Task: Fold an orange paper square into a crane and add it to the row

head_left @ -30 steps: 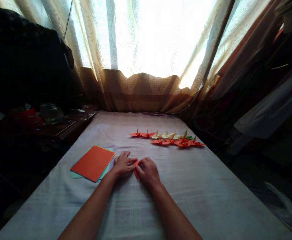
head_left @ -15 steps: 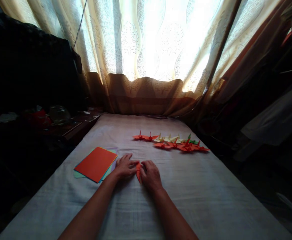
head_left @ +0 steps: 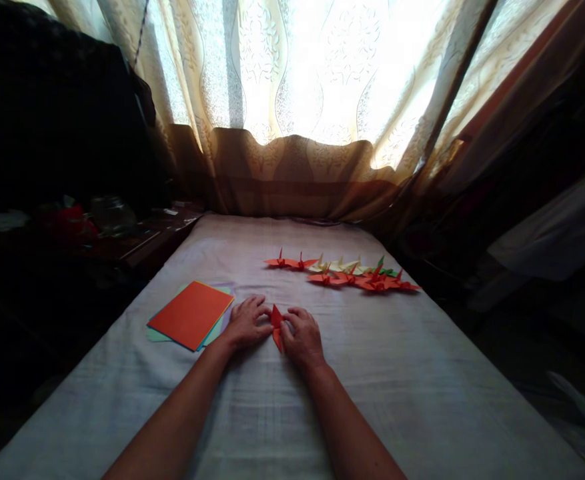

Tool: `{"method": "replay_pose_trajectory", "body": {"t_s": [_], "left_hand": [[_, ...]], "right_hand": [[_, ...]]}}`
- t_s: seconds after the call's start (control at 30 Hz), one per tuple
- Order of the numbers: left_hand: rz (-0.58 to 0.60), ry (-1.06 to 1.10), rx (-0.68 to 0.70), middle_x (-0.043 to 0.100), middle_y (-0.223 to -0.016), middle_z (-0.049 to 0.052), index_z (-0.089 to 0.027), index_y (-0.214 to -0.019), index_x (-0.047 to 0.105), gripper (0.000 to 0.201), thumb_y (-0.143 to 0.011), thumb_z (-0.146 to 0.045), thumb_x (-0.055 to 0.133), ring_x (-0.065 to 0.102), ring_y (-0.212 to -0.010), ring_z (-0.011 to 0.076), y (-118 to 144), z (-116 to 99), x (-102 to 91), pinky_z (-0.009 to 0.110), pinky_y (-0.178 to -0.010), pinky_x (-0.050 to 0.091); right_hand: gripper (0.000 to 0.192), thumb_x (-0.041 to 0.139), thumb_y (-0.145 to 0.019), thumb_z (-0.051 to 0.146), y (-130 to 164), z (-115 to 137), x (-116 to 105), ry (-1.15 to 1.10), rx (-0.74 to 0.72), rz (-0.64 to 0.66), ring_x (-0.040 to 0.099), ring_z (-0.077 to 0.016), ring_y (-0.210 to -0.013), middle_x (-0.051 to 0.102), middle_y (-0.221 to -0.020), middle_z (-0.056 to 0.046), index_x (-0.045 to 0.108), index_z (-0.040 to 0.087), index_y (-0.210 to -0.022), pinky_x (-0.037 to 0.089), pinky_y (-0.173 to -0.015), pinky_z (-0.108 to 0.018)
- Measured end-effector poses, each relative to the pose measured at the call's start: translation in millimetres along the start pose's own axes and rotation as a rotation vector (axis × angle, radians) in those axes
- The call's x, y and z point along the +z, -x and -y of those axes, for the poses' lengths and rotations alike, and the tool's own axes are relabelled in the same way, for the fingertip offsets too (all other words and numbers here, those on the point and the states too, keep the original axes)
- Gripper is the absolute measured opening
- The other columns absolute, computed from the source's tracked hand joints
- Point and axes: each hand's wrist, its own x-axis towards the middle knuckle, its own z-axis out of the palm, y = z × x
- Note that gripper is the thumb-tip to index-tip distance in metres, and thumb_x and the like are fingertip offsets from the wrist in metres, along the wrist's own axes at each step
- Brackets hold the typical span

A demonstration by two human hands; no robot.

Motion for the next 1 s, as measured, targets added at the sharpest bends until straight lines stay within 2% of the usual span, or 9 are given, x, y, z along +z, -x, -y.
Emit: {"method": "replay_pose_trajectory", "body": {"t_s": [0.13,0.4,0.57,0.63,0.73,0.87,1.0], "left_hand": [[-0.043,0.025,0.014,0.046,-0.150,0.004,-0.031,-0.105,0.072,0.028,-0.080,-0.043,0.071,0.033,-0.142,0.0304,0.6,0.6,2.1,0.051,-0.116,0.022],[-0.178,0.173,0.051,0.061,-0.135,0.004,-0.028,-0.096,0.074,0.020,-0.076,-0.033,0.073,0.043,-0.136,0.0299,5.4,-0.5,7.7,0.049,-0.115,0.025],[-0.247,0.375,0.081,0.073,-0.111,0.006,-0.023,-0.096,0.073,0.021,-0.077,-0.033,0.069,0.062,-0.112,0.0265,5.6,1.2,6.9,0.041,-0.106,0.040],[-0.245,0.480,0.098,0.074,-0.101,0.005,-0.022,-0.096,0.071,0.023,-0.079,-0.037,0.066,0.067,-0.101,0.0242,5.7,1.5,6.8,0.038,-0.098,0.046],[-0.230,0.648,0.113,0.075,-0.099,0.006,-0.019,-0.099,0.068,0.033,-0.082,-0.046,0.061,0.069,-0.094,0.0222,5.8,2.4,8.1,0.034,-0.089,0.052],[-0.210,0.818,0.095,0.075,-0.100,0.009,-0.017,-0.103,0.063,0.048,-0.080,-0.059,0.061,0.071,-0.094,0.0242,5.7,4.1,10.0,0.035,-0.086,0.053],[-0.165,0.895,0.068,0.076,-0.092,0.009,-0.016,-0.107,0.063,0.058,-0.076,-0.065,0.063,0.072,-0.087,0.0250,7.3,3.4,10.0,0.034,-0.078,0.054]], "right_hand": [[0.027,0.052,-0.086,0.011,-2.8,-5.9,2.3,-0.051,0.009,0.001,0.061,-0.0200,-0.100,0.068,-0.106,-0.008,0.076,0.021,-0.093,0.046,-0.094,-0.034],[0.028,0.052,-0.084,0.010,-4.3,-11.6,4.5,-0.115,-0.001,-0.019,0.062,-0.0201,-0.099,0.069,-0.104,-0.008,0.076,0.021,-0.093,0.048,-0.095,-0.035],[0.040,0.046,-0.080,0.003,-5.8,-15.9,5.0,-0.176,-0.022,-0.038,0.063,-0.0178,-0.101,0.070,-0.104,-0.006,0.074,0.022,-0.102,0.049,-0.096,-0.033],[0.045,0.045,-0.079,0.001,-5.6,-16.3,4.4,-0.196,-0.039,-0.034,0.063,-0.0166,-0.103,0.069,-0.107,-0.005,0.072,0.023,-0.107,0.050,-0.096,-0.031],[0.047,0.049,-0.078,0.003,-4.6,-15.6,3.1,-0.217,-0.070,-0.022,0.062,-0.0164,-0.107,0.067,-0.114,-0.005,0.070,0.025,-0.114,0.049,-0.098,-0.031],[0.042,0.061,-0.080,0.015,-3.5,-14.2,1.1,-0.228,-0.106,-0.022,0.059,-0.0204,-0.116,0.064,-0.124,-0.008,0.067,0.026,-0.120,0.047,-0.101,-0.037],[0.042,0.065,-0.078,0.020,-2.2,-8.5,-2.1,-0.275,-0.133,-0.032,0.060,-0.0207,-0.114,0.066,-0.122,-0.009,0.066,0.025,-0.119,0.047,-0.101,-0.038]]}}
